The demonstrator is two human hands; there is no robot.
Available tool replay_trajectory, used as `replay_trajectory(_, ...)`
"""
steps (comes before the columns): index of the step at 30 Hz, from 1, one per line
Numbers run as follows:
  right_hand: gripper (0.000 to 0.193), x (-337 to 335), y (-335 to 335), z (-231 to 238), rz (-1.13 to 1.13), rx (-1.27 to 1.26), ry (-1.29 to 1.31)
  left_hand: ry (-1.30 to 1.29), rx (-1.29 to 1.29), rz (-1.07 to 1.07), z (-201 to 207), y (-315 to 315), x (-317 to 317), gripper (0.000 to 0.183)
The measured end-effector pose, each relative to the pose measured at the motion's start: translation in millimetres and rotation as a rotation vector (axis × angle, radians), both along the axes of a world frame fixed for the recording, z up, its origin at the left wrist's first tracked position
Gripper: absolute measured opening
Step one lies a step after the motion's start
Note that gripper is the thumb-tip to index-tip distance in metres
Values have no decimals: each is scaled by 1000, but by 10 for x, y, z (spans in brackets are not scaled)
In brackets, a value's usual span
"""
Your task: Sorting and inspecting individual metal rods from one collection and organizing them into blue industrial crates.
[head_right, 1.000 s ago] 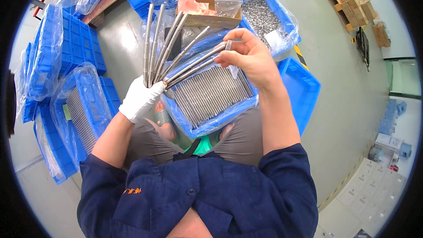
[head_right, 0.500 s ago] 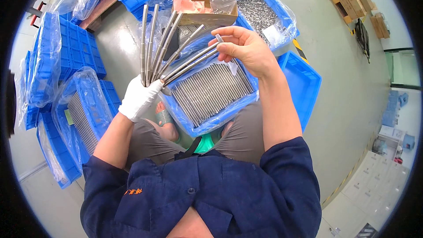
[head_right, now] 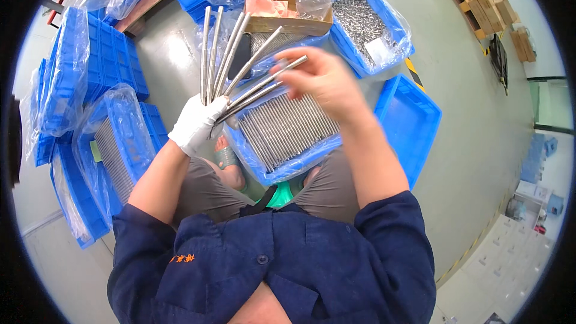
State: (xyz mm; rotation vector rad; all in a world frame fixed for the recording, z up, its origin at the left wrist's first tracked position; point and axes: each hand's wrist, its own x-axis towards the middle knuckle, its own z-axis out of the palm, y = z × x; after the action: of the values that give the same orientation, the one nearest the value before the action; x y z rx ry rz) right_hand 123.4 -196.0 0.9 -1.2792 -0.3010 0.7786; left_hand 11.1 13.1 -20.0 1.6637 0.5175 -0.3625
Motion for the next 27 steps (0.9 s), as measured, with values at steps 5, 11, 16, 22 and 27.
replay_trajectory(5, 27, 443, -442, 16, -212, 111, -93, 4, -125, -69, 77, -20, -8, 23)
replay_trajectory(11, 31, 350, -214, -60, 42, 144, -11, 51, -202, -113, 145, -110, -41, 24)
replay_trajectory(16, 28, 336, -276, 48, 75, -54, -179, 64, -203, -154, 191, -98, -55, 22)
replay_trajectory(22, 31, 300, -304, 123, 143, -33, -198, 94, -193, -146, 180, -96, -103, 20)
replay_trajectory(27, 33, 226, -266, 73, 93, 84, -168, 83, -205, -197, 186, -61, -106, 20)
